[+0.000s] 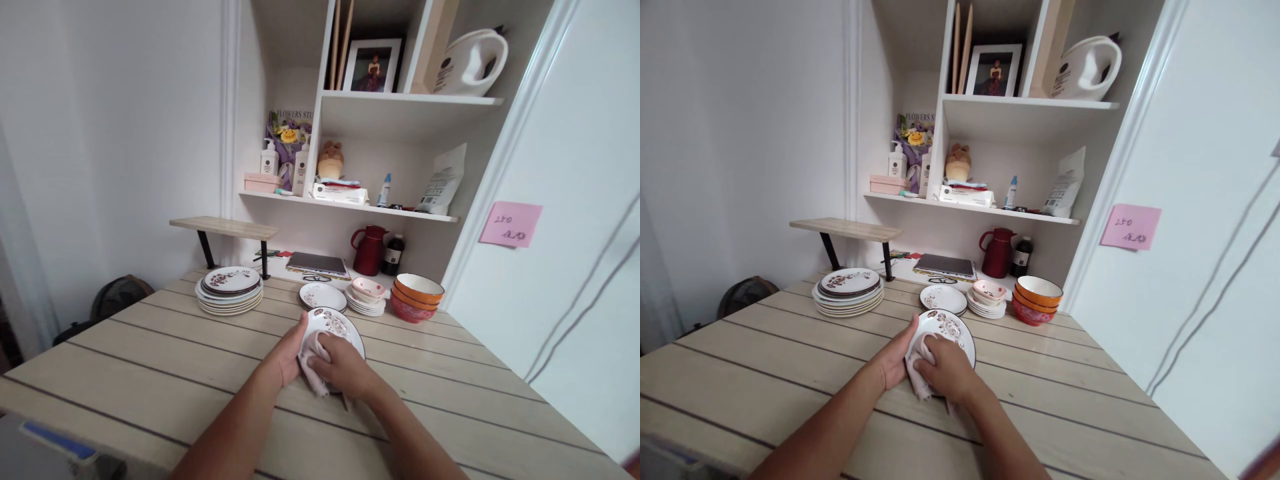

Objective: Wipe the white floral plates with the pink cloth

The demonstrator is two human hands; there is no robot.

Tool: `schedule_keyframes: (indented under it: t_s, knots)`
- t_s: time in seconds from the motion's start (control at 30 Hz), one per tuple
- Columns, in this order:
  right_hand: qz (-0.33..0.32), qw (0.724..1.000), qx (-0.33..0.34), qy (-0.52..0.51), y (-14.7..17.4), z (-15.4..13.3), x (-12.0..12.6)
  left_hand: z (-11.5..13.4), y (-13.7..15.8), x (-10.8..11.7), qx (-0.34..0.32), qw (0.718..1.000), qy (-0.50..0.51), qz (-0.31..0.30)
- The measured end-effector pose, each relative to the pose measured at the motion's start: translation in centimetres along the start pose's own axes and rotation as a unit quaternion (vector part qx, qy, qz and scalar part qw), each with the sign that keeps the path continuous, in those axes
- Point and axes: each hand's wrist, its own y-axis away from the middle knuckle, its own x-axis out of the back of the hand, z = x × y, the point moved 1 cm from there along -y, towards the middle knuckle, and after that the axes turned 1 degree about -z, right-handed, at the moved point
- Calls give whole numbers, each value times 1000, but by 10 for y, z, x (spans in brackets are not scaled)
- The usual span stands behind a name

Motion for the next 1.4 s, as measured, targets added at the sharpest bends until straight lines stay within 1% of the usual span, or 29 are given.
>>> schedule_keyframes:
  t_s: [0.1,0.23,0.33,0.47,0.53,0.63,0.7,0.77,0.83,0.9,0.97,1.07,1.17,1.27,1.33,1.4]
  knots:
    - [62,997,-12,35,-11,0,-5,0,-1,1,0,1000,0,3]
    - [95,989,-84,81,-18,9,0,-1,-2,-1,0,1000,0,5]
    - [101,983,-125,95,-15,18,7,-2,-1,-2,2,1000,-1,1]
    - [78,979,-159,105,-7,26,17,-1,0,-3,11,1000,-5,-6]
    - [57,979,-162,106,-3,26,20,-1,1,-3,16,1000,-8,-9]
    - [22,984,-149,99,3,21,20,0,2,-4,19,1000,-9,-14]
    - [0,987,-130,91,5,15,17,-1,2,-5,19,1000,-9,-14]
    - [-12,992,-97,76,5,9,12,-1,2,-5,17,1000,-8,-12]
    - [-2,997,-58,57,2,5,6,0,3,-5,13,1000,-8,-8]
    - [26,998,-27,44,-2,4,1,0,2,-5,11,1000,-9,-4]
    - [56,998,-18,39,-8,5,-1,1,1,-5,10,1000,-11,2]
    - [92,994,-39,45,-14,8,2,0,0,-4,11,1000,-16,10]
    - [107,987,-96,67,-15,14,9,-1,-1,-3,12,1000,-20,12]
    - [95,983,-139,76,-11,22,17,-2,0,-3,18,1000,-23,6]
    - [74,983,-149,73,-7,26,22,-2,1,-4,22,999,-26,1]
    - [42,987,-145,62,-2,26,25,-1,2,-5,25,999,-28,-2]
